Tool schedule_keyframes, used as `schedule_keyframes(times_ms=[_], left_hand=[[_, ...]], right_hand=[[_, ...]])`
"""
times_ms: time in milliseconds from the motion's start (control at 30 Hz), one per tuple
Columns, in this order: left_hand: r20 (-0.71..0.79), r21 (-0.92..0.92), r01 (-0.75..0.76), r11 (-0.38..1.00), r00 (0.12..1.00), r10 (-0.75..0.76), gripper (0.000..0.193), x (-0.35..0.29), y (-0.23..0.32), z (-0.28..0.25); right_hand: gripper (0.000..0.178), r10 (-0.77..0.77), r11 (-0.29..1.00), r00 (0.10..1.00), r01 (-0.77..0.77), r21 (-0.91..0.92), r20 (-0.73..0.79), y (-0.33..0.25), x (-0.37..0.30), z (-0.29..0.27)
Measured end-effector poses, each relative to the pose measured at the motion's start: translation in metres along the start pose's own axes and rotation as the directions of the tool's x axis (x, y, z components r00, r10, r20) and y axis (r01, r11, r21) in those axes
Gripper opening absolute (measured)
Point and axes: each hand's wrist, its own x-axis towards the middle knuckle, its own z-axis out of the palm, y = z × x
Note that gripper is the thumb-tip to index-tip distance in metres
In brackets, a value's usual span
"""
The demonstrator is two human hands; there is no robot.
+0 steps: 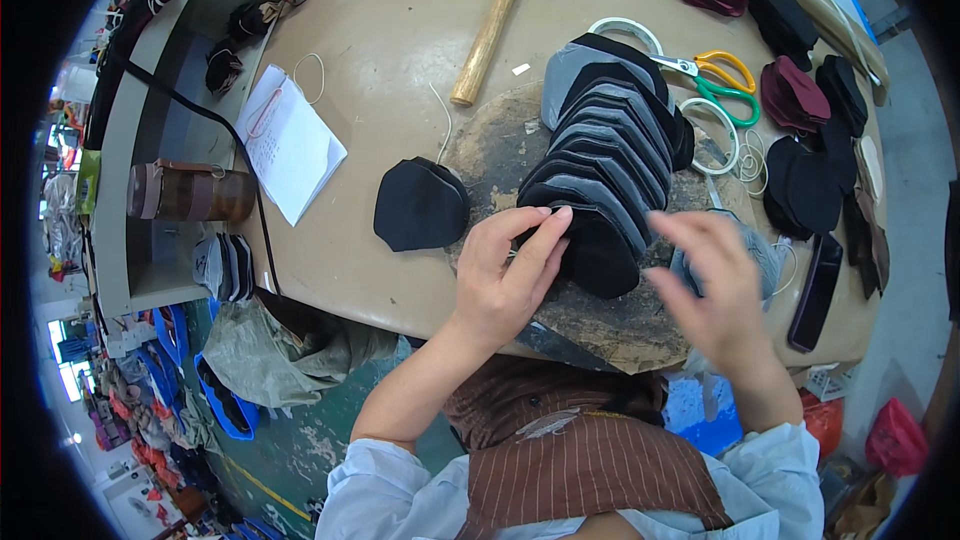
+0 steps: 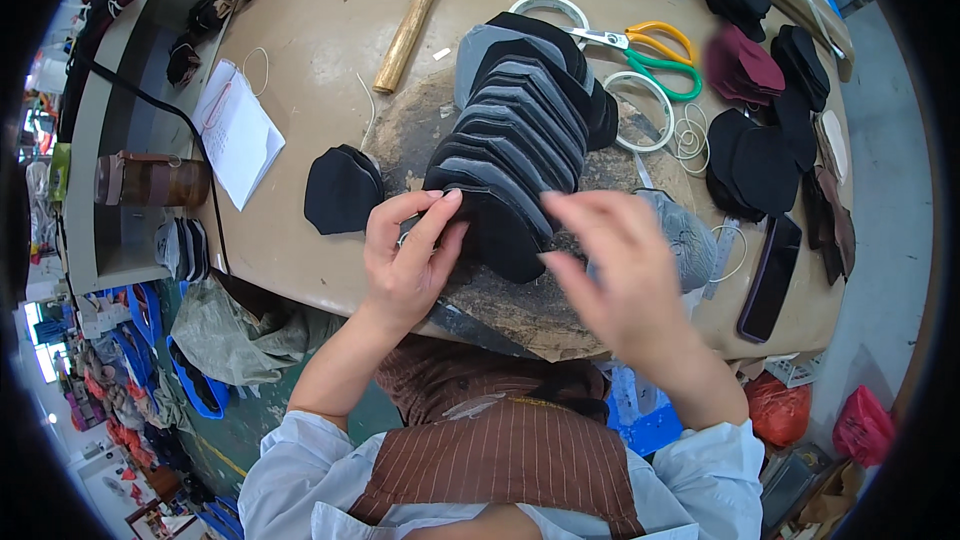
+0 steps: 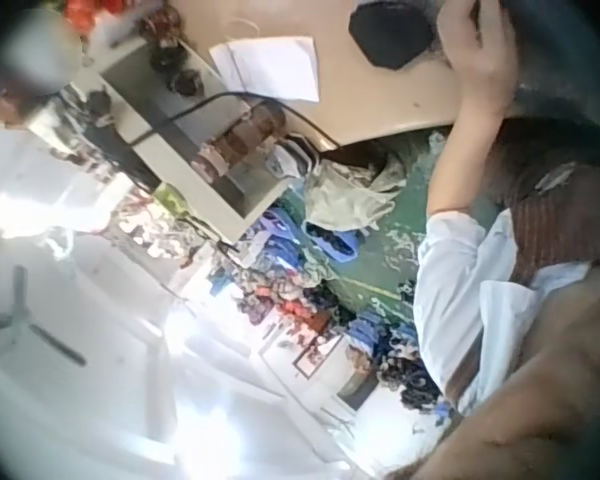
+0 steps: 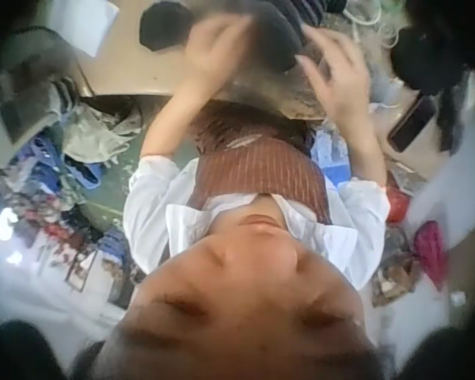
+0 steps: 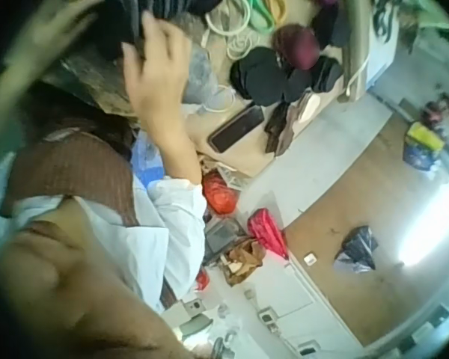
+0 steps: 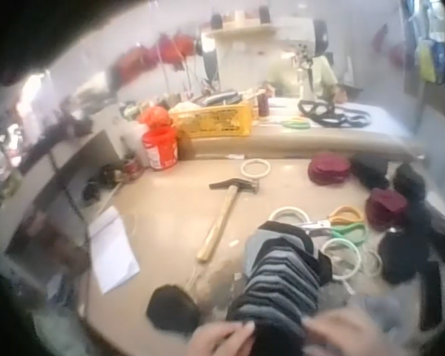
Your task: The person assembles face masks by hand at a workbench. They pick up grey and black fabric pieces, insert white elastic bands into the edges, and stack the finished masks. The process involves repetitive folding and securing of the elastic to create a stack of completed masks.
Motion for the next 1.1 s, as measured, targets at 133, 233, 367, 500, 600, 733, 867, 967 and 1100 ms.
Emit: schedule_keyframes(times_ms=[133,233,367,500,600,733,867,967,1100], left_hand=[[0.080,-0.004,-0.005,1.000,0.997,0.005,0.049,0.011,0.002,-0.003],[0.122,-0.019,-0.027,0.999,0.992,0.029,0.050,0.012,-0.003,-0.008],[0.158,-0.028,-0.086,0.996,0.983,0.090,0.048,0.018,-0.004,-0.013],[0.206,-0.028,-0.242,0.970,0.948,0.242,0.037,0.025,-0.008,-0.017],[0.209,-0.051,-0.288,0.956,0.933,0.292,0.031,0.027,-0.010,-0.016],[0.202,-0.034,-0.302,0.953,0.932,0.303,0.029,0.029,-0.009,-0.016],[0.199,-0.020,-0.317,0.948,0.928,0.314,0.028,0.028,-0.010,-0.015],[0.190,-0.016,-0.321,0.947,0.929,0.318,0.028,0.026,-0.011,-0.014],[0.191,-0.019,-0.320,0.947,0.929,0.318,0.029,0.025,-0.012,-0.013]], right_hand=[[0.047,-0.061,0.997,0.996,0.058,-0.051,-0.060,-0.008,0.009,0.034],[0.044,-0.097,0.993,0.988,0.088,-0.078,-0.123,-0.007,0.010,0.042],[0.043,-0.117,0.989,0.981,0.101,-0.104,-0.158,-0.007,0.007,0.045],[0.047,-0.127,0.986,0.979,0.108,-0.124,-0.159,-0.005,0.004,0.047],[0.049,-0.149,0.983,0.976,0.127,-0.136,-0.161,-0.003,0.003,0.047],[0.050,-0.154,0.981,0.976,0.133,-0.138,-0.155,-0.002,0.001,0.048],[0.050,-0.154,0.983,0.975,0.134,-0.128,-0.159,-0.002,0.002,0.048],[0.049,-0.153,0.983,0.975,0.135,-0.122,-0.158,-0.001,0.002,0.048],[0.049,-0.155,0.983,0.975,0.136,-0.121,-0.159,-0.001,0.002,0.048]])
